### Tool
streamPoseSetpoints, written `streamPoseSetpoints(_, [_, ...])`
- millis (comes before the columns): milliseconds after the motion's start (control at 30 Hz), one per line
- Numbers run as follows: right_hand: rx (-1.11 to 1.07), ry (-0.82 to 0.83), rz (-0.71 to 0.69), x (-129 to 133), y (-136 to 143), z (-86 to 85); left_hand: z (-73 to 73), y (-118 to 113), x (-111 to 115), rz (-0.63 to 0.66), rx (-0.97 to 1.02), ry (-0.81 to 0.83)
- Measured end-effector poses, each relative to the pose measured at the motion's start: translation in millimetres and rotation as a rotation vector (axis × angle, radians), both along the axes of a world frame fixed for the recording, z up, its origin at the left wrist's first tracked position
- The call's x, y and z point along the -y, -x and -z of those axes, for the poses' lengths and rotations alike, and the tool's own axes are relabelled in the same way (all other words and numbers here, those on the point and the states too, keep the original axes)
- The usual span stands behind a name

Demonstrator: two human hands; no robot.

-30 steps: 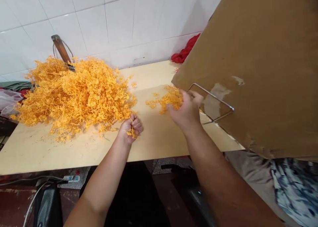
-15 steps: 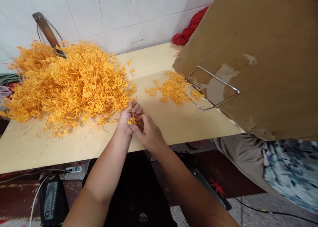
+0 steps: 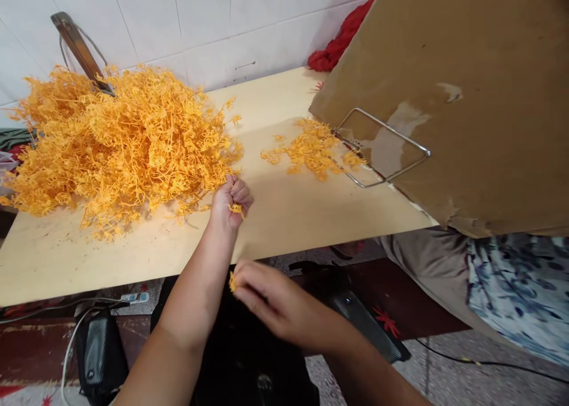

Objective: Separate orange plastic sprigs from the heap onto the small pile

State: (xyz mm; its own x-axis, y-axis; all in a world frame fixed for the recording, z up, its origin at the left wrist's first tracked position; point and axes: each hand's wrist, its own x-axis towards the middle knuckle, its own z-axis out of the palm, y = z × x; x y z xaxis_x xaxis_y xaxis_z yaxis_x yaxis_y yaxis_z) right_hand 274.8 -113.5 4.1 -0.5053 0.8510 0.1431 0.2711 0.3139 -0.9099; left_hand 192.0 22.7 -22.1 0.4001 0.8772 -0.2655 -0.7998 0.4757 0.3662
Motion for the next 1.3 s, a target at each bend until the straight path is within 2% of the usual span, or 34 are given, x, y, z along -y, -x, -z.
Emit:
streamPoseSetpoints(67, [-0.167,0.098,0.172,-10.6,-8.3,1.8,-1.4,-1.9,1.6,0.023,-0.016,-0.001])
streamPoseSetpoints(167, [-0.413,0.256,0.490,-36.4,-17.7,16.0,-2.1,-6.5,5.3,0.005,-0.109,0.005])
streamPoseSetpoints(267, [-0.449,0.251,0.587,-52.8,-14.9,30.7,0.2,-12.2,6.7,-0.058,-0.214,-0.019])
streamPoseSetpoints(333, [-0.338,0.135,0.594,-55.7,-7.6,36.4,2.5,-15.2,5.5,-0.110,-0.272,-0.048])
streamPoseSetpoints(400, [-0.151,-0.055,0.606,-55.5,0.7,39.4,4.3,-16.5,3.1,-0.135,-0.322,-0.062])
streamPoseSetpoints(467, [0.029,-0.229,0.602,-54.5,7.8,41.6,5.4,-16.0,0.9,-0.113,-0.347,-0.066])
streamPoseSetpoints(533, [0.141,-0.334,0.600,-53.9,12.5,44.1,5.7,-14.9,-0.1,-0.077,-0.344,-0.070])
streamPoseSetpoints(667, [0.235,-0.457,0.639,-55.9,12.4,48.7,5.0,-14.0,1.9,-0.021,-0.274,-0.042])
streamPoseSetpoints(800, [0.231,-0.602,0.731,-57.3,5.1,46.2,2.7,-13.3,4.8,0.009,-0.213,0.012])
streamPoseSetpoints(867, [0.197,-0.699,0.732,-48.6,5.0,39.0,1.2,-12.2,4.6,0.052,-0.209,0.028])
streamPoseSetpoints(933, [0.136,-0.791,0.657,-30.5,9.6,26.6,0.1,-11.5,3.3,0.081,-0.231,0.046])
streamPoseSetpoints(1033, [0.039,-0.924,0.355,-1.3,18.3,1.6,0.0,-12.5,1.2,0.040,-0.276,0.031])
streamPoseSetpoints(1067, [0.035,-0.963,0.274,2.3,17.9,-6.4,0.5,-13.1,1.2,0.038,-0.292,0.012])
streamPoseSetpoints(1100, [0.052,-0.990,0.249,0.3,14.4,-13.2,1.0,-13.6,1.9,0.052,-0.307,-0.012])
streamPoseSetpoints(1133, [0.082,-0.997,0.304,-7.9,7.2,-18.5,1.6,-13.7,3.3,0.074,-0.321,-0.038])
streamPoseSetpoints(1200, [0.203,-0.887,0.581,-41.0,-18.3,-23.7,2.8,-12.9,7.9,0.120,-0.342,-0.080])
streamPoseSetpoints(1233, [0.281,-0.766,0.723,-62.7,-34.8,-24.2,3.2,-12.0,10.8,0.139,-0.350,-0.094])
streamPoseSetpoints(1300, [0.439,-0.395,0.960,-106.2,-68.5,-23.2,3.9,-10.4,17.0,0.152,-0.374,-0.112])
